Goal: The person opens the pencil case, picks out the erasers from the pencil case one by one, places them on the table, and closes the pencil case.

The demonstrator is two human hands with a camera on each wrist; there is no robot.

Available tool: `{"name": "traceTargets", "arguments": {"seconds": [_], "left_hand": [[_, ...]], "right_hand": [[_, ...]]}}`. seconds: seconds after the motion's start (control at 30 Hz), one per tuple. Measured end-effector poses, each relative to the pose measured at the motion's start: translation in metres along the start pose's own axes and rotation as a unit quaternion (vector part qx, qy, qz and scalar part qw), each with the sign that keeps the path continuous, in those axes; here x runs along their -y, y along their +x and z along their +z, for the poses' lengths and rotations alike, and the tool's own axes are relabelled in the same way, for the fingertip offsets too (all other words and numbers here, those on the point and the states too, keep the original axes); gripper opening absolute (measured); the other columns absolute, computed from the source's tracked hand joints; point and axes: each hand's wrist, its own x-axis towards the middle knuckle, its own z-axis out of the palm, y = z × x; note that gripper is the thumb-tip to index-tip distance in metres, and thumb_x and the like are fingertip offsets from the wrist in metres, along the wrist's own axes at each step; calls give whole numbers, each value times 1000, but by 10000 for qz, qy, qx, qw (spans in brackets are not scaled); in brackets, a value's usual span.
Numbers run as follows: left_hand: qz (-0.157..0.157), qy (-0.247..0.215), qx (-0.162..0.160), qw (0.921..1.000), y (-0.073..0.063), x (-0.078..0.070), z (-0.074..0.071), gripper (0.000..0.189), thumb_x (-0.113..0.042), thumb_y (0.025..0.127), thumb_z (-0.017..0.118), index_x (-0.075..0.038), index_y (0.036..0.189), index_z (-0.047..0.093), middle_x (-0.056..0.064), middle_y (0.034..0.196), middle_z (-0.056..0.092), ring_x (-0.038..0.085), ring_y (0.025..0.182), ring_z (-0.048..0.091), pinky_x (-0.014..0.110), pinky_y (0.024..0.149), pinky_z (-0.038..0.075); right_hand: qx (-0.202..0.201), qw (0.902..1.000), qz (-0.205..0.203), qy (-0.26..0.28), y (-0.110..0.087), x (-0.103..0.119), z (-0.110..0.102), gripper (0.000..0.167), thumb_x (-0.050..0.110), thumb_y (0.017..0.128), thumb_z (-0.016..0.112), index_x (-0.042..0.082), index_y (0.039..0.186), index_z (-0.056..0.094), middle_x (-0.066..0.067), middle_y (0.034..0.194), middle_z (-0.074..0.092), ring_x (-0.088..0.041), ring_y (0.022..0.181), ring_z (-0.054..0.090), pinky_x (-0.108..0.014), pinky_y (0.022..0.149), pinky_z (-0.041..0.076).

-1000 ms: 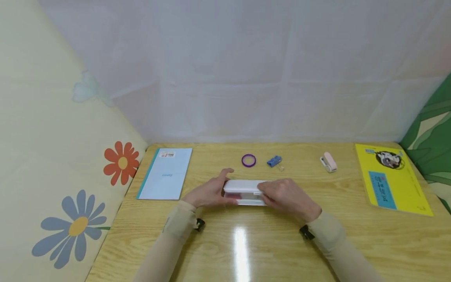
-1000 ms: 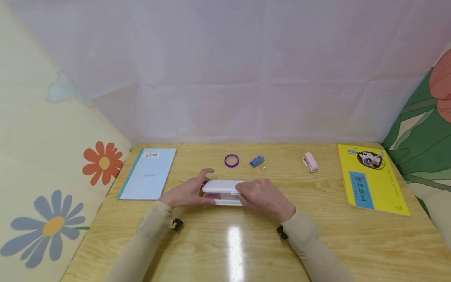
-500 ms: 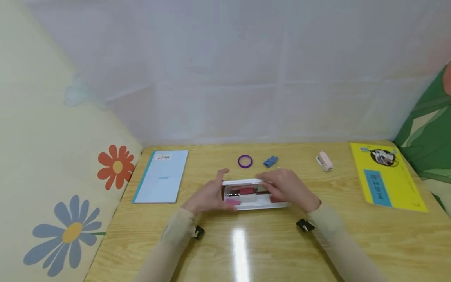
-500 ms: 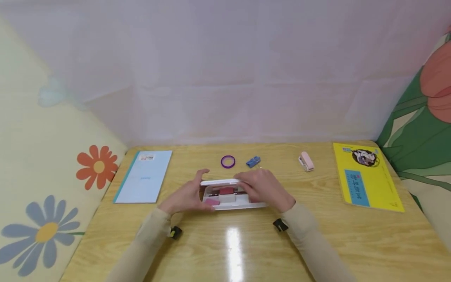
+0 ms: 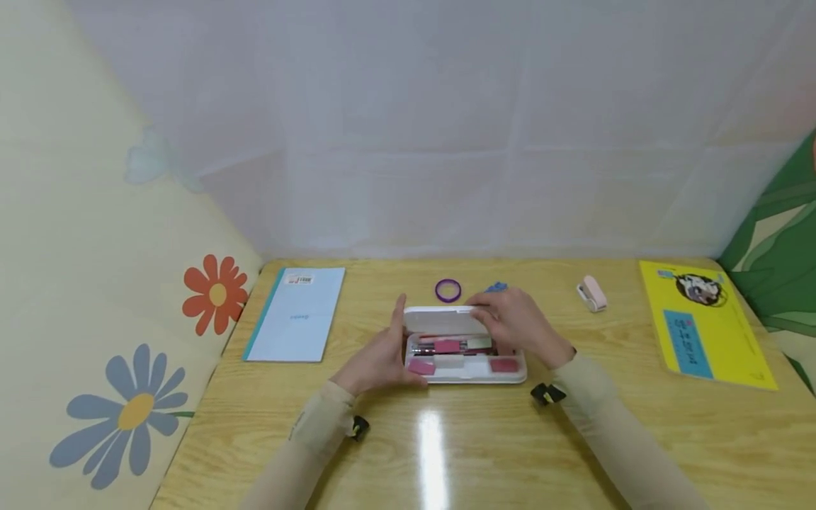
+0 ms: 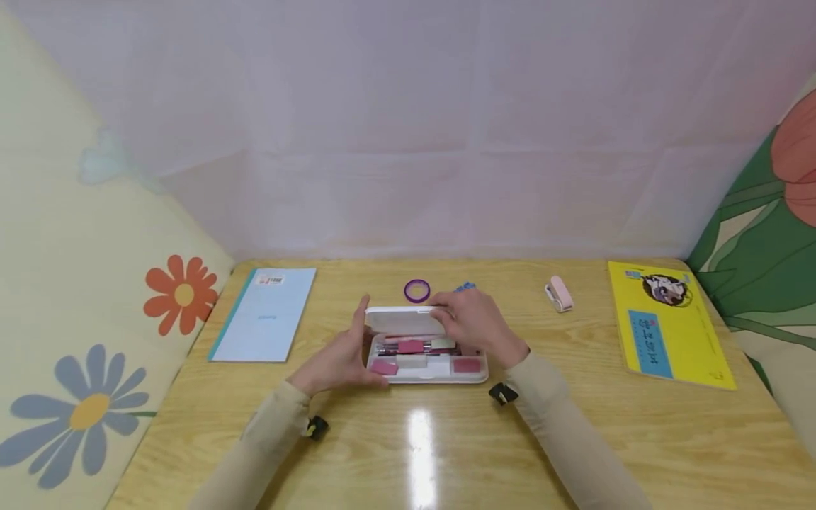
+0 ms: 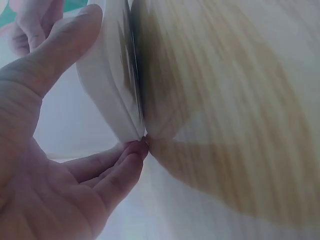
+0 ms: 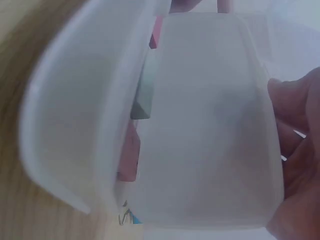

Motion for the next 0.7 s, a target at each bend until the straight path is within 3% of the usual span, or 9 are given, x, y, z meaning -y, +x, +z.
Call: {"name": "traceTargets", "arguments": {"seconds": [0.27,0.5,0.7], "left_hand": [[288,-120,-51,9995,0,3,4,165,-15,59,99,-11,153,-37,26,149,51,37,140,49,47,125,28],[319,274,-115,9990,-1,3,8,167,-19,59,100,-15,153,-38,23,149,52,33,135,53,45,122,33],[279,796,-199,9962,-2,0,12,164,-26,58,101,-12,157,-29,30,148,49,39,130,54,48,119,38]], "right_hand": [[-44,9970,500,595,14,-9,-2,13,11,93,72,5,103,78,-10,98,78,-23,87,72,-39,80,61],[-165,9931,903,737,24,-17,-2,12,11,93,72,5,101,78,-11,97,77,-23,88,70,-40,79,60],[-152,9910,1183,611,32,-24,0,12,14,93,74,6,100,80,-10,94,73,-24,88,64,-39,78,55]]}}
